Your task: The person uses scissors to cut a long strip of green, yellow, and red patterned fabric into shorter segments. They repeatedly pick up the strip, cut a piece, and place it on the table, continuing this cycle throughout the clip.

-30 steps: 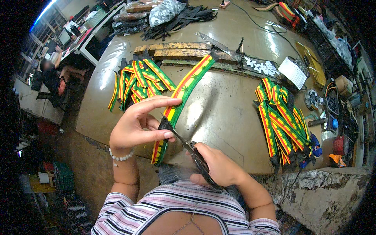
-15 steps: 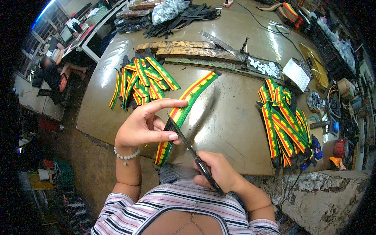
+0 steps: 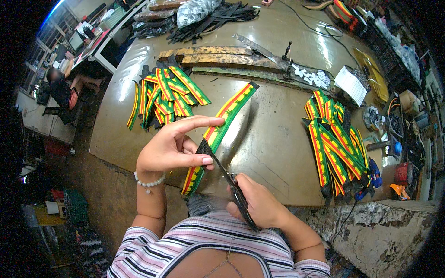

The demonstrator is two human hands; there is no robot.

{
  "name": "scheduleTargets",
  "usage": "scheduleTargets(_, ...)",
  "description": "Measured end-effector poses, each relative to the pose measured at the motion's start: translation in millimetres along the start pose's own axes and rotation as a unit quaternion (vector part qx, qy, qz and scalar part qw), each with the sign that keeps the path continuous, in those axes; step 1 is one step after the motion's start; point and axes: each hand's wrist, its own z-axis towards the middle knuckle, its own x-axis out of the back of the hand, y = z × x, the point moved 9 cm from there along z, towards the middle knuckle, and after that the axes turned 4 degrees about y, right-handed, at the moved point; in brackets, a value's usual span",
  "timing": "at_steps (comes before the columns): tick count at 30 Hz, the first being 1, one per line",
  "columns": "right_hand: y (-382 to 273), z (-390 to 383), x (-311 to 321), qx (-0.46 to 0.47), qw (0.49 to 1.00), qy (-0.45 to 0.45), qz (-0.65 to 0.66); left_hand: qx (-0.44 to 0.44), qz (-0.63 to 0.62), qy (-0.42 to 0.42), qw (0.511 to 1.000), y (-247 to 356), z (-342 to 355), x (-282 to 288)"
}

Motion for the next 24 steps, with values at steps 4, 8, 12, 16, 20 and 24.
scheduleTargets(4,-1.5,0.6,3.4,0.010,0.999,0.011,-0.037,0.006,0.001,0.014,1.000,-2.3,1.3,0.2)
scheduleTargets(8,2.3,1.3,6.9,0.011,0.999,0.022,-0.025,0.007,0.002,0.013,1.000,-2.0,1.6,0.9)
scheduleTargets(12,13.9,-2.2,4.6,-0.038,0.998,0.015,0.057,0.013,0.003,0.005,1.000,-2.8,1.2,2.4)
scheduleTargets(16,17.7,-4.6,2.3,-0.050,0.996,0.009,0.075,0.036,-0.018,0.006,0.999,-9.7,0.9,2.5)
scheduleTargets(20,20.4,-4.9,0.3,-0.059,0.993,0.013,0.099,0.036,-0.034,0.007,0.999,-12.4,-0.6,4.0)
scheduleTargets(24,20.7,-3.9,0.2,-0.051,0.996,0.023,0.068,0.031,-0.026,0.008,0.999,-13.3,-2.8,7.2)
